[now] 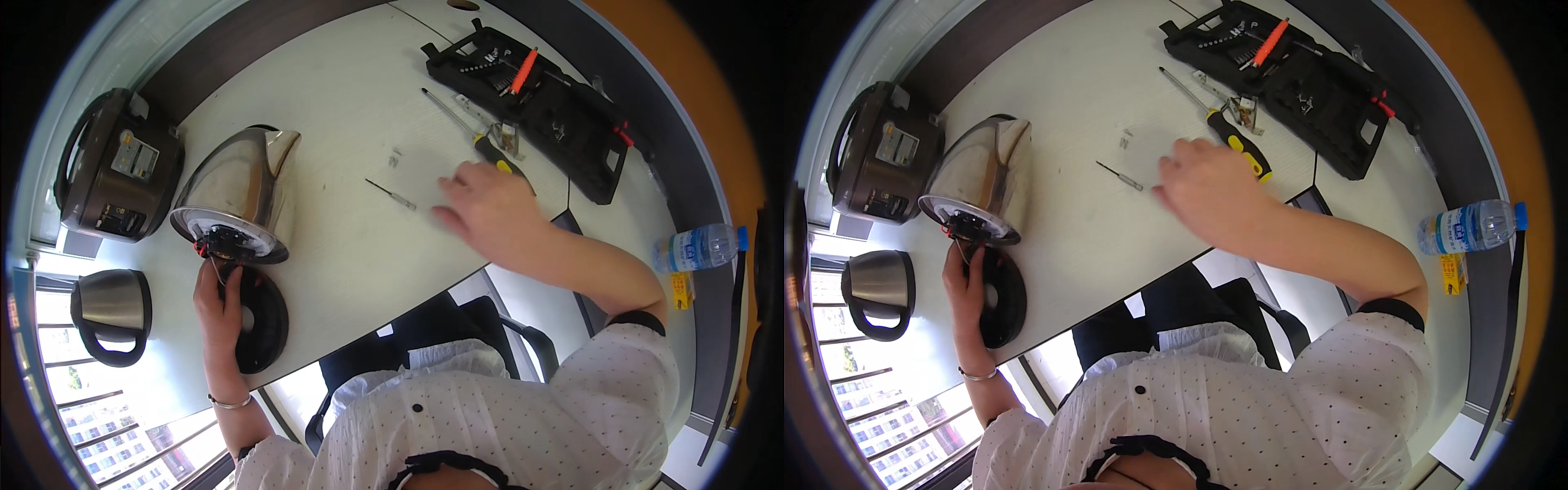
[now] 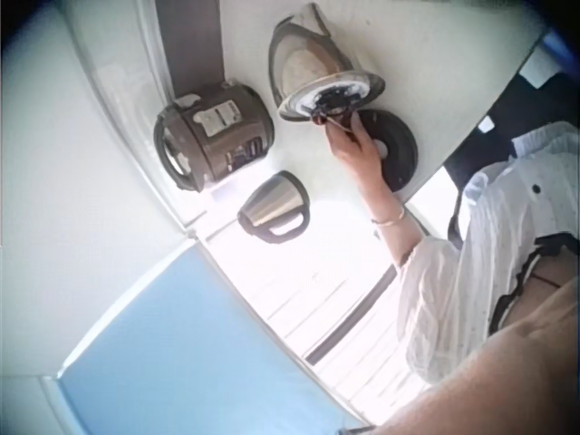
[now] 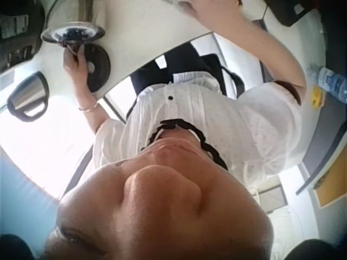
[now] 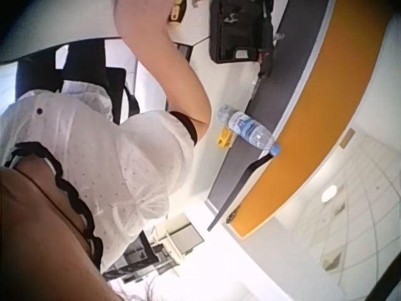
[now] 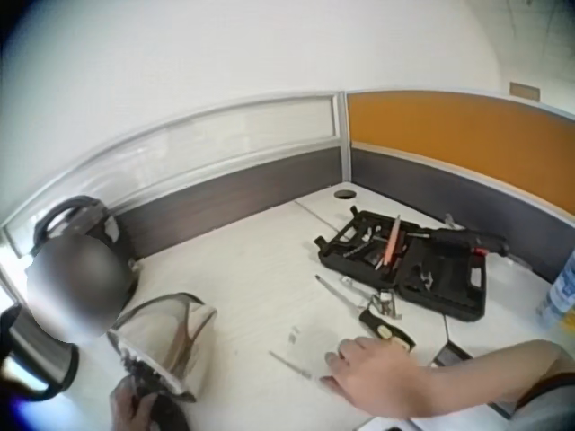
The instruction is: The person uses a screwdriver to tighten screws on the internal wiring of a disassembled electric kettle base. They manipulate the wires and components within the metal housing while seated at a desk.
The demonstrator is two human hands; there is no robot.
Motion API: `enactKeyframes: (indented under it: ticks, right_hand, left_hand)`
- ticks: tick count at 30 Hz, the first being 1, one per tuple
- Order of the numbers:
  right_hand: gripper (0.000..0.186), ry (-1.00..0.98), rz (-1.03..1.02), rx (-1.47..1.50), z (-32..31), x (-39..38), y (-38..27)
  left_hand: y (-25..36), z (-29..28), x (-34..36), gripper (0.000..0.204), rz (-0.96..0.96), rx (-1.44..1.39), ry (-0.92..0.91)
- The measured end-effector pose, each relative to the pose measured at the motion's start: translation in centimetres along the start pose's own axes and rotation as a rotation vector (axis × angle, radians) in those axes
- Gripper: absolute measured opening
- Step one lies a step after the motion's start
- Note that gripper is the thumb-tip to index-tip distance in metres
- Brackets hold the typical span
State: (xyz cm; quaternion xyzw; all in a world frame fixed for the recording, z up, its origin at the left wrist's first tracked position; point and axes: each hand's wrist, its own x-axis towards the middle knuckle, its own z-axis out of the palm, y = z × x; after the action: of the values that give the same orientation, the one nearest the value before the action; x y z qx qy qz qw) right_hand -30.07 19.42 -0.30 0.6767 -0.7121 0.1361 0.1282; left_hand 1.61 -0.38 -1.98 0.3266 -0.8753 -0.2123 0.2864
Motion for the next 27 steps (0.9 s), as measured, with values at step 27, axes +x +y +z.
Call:
enactKeyframes:
  ticks: [27]
  right_hand:
    - [0.016, -0.088, 0.095, 0.068, 2.0, 2.4, 3.7]
  left_hand:
    - [0.8, 0.1, -0.1, 0.020, -0.050, -0.046, -0.009]
